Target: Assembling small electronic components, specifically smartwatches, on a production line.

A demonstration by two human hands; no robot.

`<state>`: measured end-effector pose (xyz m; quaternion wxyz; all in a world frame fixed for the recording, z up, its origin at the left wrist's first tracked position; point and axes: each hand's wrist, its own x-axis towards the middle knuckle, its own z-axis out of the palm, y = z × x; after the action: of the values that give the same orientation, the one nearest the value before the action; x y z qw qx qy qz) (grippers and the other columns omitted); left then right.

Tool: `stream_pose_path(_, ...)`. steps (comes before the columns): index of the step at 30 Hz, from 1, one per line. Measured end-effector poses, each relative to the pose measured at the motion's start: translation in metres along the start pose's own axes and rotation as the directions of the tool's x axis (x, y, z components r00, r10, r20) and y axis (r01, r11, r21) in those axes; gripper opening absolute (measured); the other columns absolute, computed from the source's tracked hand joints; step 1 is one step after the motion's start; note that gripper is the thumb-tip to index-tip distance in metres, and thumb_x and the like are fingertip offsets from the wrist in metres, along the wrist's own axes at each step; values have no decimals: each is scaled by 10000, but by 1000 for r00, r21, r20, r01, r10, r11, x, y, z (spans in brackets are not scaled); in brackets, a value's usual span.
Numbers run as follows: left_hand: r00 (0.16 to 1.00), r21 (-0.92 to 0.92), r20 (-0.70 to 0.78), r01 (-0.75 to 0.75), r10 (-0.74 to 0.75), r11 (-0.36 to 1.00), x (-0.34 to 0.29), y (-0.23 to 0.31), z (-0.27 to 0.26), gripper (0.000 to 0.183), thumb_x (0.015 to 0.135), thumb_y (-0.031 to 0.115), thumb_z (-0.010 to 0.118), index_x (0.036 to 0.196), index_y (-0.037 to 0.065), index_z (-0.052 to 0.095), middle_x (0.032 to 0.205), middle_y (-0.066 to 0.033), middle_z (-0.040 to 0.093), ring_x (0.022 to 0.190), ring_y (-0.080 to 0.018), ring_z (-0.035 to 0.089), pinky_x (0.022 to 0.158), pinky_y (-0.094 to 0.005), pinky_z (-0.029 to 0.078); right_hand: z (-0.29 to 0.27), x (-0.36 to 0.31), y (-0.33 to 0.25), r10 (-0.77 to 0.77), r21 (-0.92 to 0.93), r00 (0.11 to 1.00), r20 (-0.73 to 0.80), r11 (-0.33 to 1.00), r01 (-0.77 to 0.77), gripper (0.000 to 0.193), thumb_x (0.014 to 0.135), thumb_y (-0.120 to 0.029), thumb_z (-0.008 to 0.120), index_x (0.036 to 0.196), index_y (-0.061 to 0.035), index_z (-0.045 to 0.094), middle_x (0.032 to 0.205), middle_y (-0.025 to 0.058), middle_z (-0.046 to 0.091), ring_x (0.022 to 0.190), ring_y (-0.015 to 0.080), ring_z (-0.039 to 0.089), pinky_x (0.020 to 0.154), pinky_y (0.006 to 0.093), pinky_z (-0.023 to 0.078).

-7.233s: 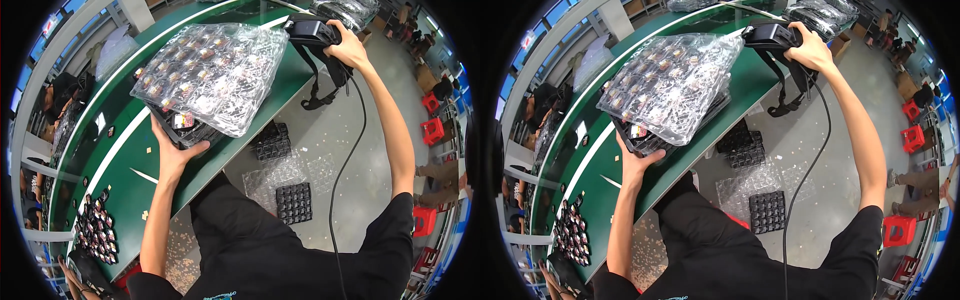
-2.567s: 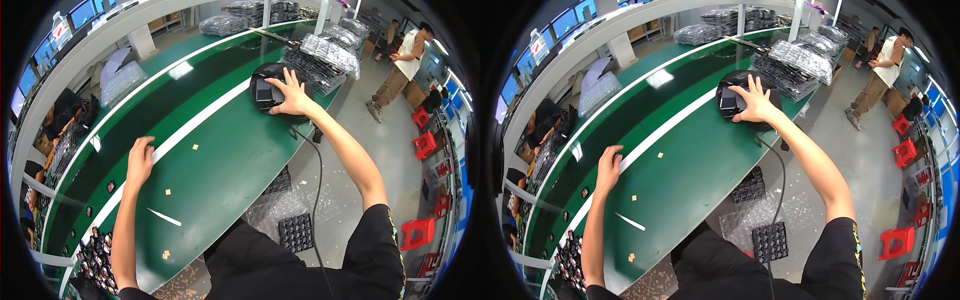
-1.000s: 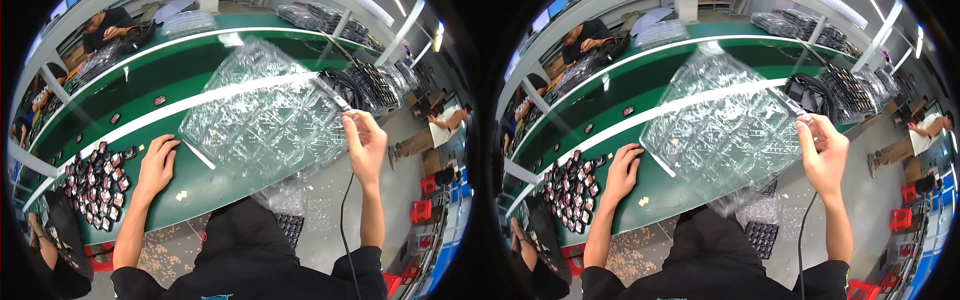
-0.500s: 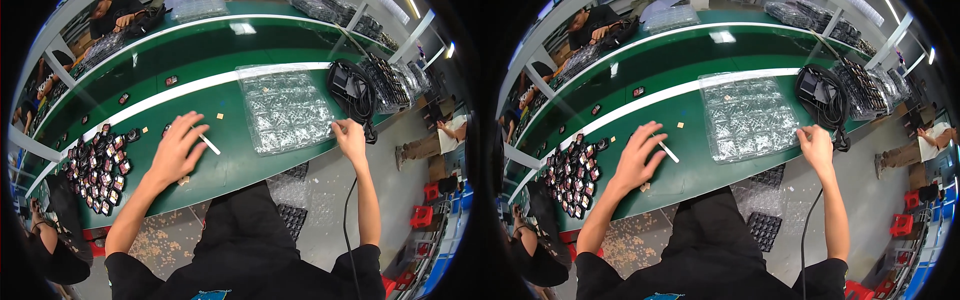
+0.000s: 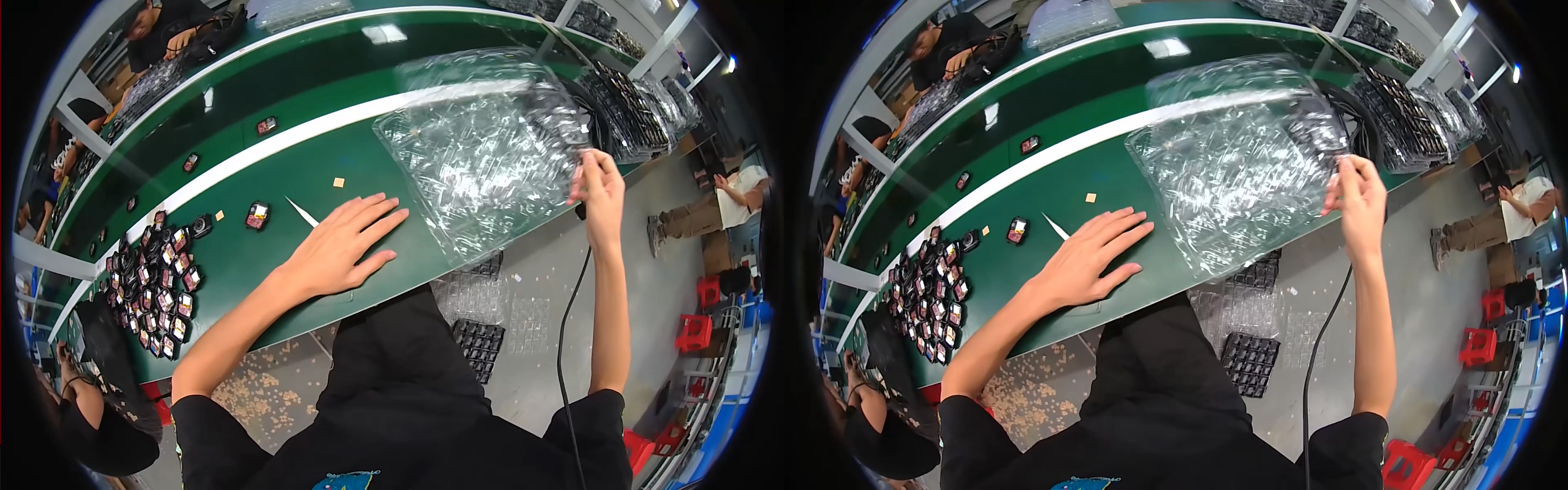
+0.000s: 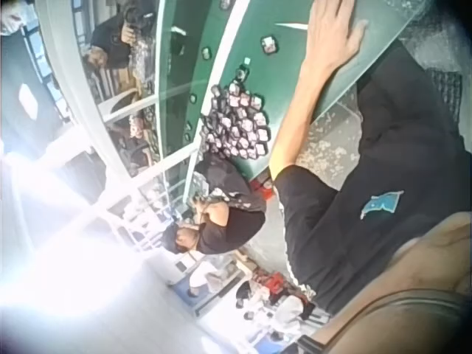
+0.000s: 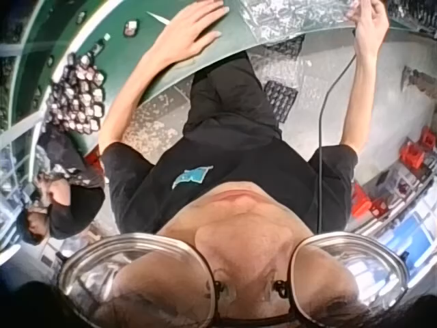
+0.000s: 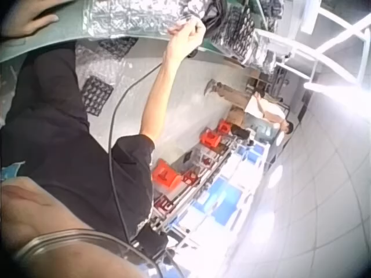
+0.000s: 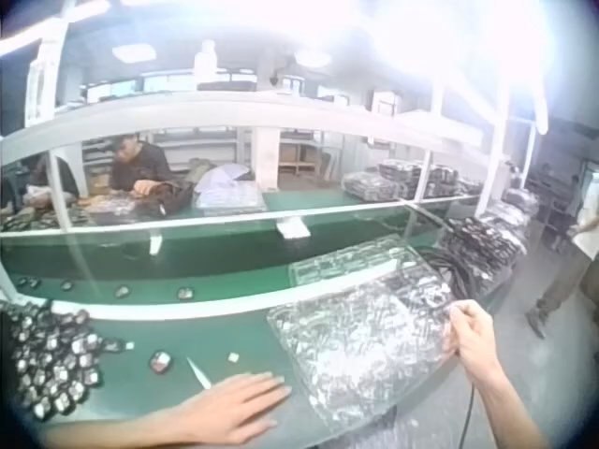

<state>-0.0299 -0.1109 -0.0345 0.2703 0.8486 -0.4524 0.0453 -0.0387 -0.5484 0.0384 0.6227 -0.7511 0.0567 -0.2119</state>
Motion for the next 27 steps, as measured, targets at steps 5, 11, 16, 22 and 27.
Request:
stream_pose_path(5,996,72,-1,-94,94,993,39,24,-2,880,923,423,840,1681,159,479,1754,-182,385,1592,-433,404,1305,-568,362,-33,-6,23,6,172,991,-133,985,17,256,1161,-243,638,1273,-15,674,854,-9,634,678,68,591,601,264,529)
stream_pose_path(11,990,190,94,-121,105,974,74,27,23,745,982,636,731,1463,74,649,1626,-201,532,1566,-414,452,1305,-587,354,-25,-3,35,42,279,994,-105,960,-11,265,1158,-250,648,1278,-14,669,878,11,656,712,96,612,662,284,542)
stream_pose_path(16,993,140,64,-104,96,985,73,25,28,752,928,653,785,1332,30,663,1620,-200,527,1552,-430,469,1279,-577,402,-62,-4,18,-33,185,982,-186,980,68,271,1163,-245,638,1281,-3,662,853,17,643,677,92,591,618,270,529)
stream_pose_path(22,982,190,175,-98,65,977,60,45,8,773,790,557,917,1255,8,632,1619,-220,520,1547,-449,472,1291,-589,388,-83,-23,19,81,-39,994,-77,996,-84,270,1151,-265,661,1261,-20,684,780,-11,611,610,53,541,519,248,467)
stream_pose_path(27,978,240,98,-200,182,950,19,64,14,380,834,238,911,1010,24,650,1361,-200,666,1348,-444,639,1138,-581,544,-54,-7,46,138,-64,986,98,989,-132,263,1147,-267,655,1235,-21,682,759,-34,597,578,37,517,482,237,442)
